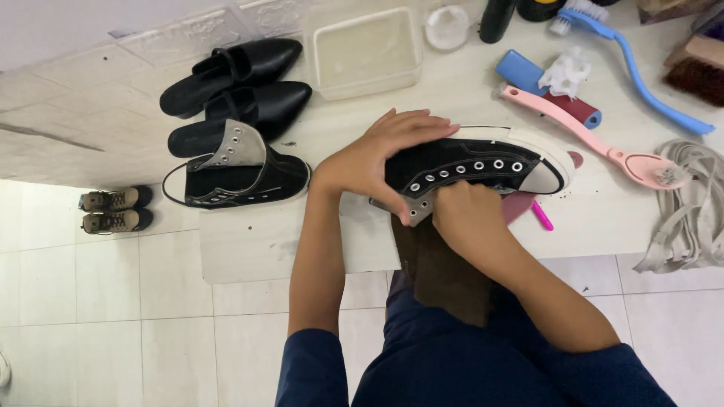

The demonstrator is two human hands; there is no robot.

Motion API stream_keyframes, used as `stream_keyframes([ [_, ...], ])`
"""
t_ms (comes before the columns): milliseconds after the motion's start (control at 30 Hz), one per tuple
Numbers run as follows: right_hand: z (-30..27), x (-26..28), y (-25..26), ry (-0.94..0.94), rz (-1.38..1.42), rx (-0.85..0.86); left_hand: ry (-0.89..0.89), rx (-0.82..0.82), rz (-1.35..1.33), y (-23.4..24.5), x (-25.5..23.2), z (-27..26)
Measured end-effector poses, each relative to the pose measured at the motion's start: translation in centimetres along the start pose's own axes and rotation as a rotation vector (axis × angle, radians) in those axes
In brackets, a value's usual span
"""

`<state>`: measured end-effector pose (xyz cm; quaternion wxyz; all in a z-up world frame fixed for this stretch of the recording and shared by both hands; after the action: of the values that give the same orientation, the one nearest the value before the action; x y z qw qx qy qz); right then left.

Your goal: The person scrubs a black and white high-top sneaker using a toothbrush and a cloth. They dip the toothbrush into a container of water and scrub the shoe's upper and sole, then wipe the shoe with a cloth.

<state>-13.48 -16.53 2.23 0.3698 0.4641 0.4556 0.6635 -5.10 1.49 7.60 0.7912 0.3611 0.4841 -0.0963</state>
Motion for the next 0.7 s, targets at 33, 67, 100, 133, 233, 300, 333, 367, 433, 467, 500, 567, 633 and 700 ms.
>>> stream_keyframes([
  [33,0.2,-0.1,0.0,-0.001,0.002,0.0,0.001,0.002,0.0,-0.4,-0.2,0.1],
  [67,0.3,-0.3,0.1,0.0,-0.007,0.021,0.053,0.015,0.113,-0.9,-0.4,0.2],
  [100,0.3,-0.5,0.1,0.001,-0.015,0.041,0.104,0.028,0.227,-1.4,-0.5,0.3],
  [133,0.5,0.3,1.7,-0.002,-0.017,0.043,0.103,0.03,0.223,-1.2,-0.1,0.4],
  [233,1.0,1.8,5.9,-0.029,0.004,0.06,0.107,0.061,0.12,-1.2,0.5,0.5],
  [300,0.9,2.1,7.7,-0.05,0.092,0.131,0.162,-0.088,-0.111,-1.5,0.2,0.3],
  [333,1.0,2.1,8.6,-0.049,0.094,0.131,0.164,-0.089,-0.109,-1.7,0.5,0.2],
  [367,1.1,2.1,9.4,-0.111,0.137,0.176,0.137,-0.092,-0.064,-1.9,0.9,0.2],
  [433,1.2,1.7,8.5,-0.175,0.179,0.235,0.118,-0.098,-0.029,-2.6,1.3,-0.2],
  [467,1.3,1.4,6.9,-0.138,0.169,0.219,0.121,-0.123,-0.039,-2.8,1.4,-0.2],
  [500,1.4,1.1,5.3,-0.101,0.159,0.203,0.125,-0.148,-0.049,-2.9,1.4,-0.2],
  [567,1.8,2.2,7.6,-0.092,0.13,0.235,0.127,-0.188,-0.059,-3.4,1.3,-0.1],
  [633,2.1,2.9,9.4,-0.077,0.106,0.268,0.135,-0.232,-0.063,-3.6,1.3,-0.2],
  [700,1.8,2.7,10.8,-0.07,0.021,0.257,0.144,-0.314,-0.08,-3.9,1.4,-0.3],
])
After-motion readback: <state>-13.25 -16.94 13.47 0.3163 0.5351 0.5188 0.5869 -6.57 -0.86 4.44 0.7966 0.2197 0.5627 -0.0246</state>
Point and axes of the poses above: each hand's wrist, its own z-axis towards the middle knuckle, its own y-axis out of the back of the hand, x = y × z, the point moved 1 cm from there along z, towards the middle knuckle, and after that the axes turned 12 degrees about -x, right-handed, at the moved point
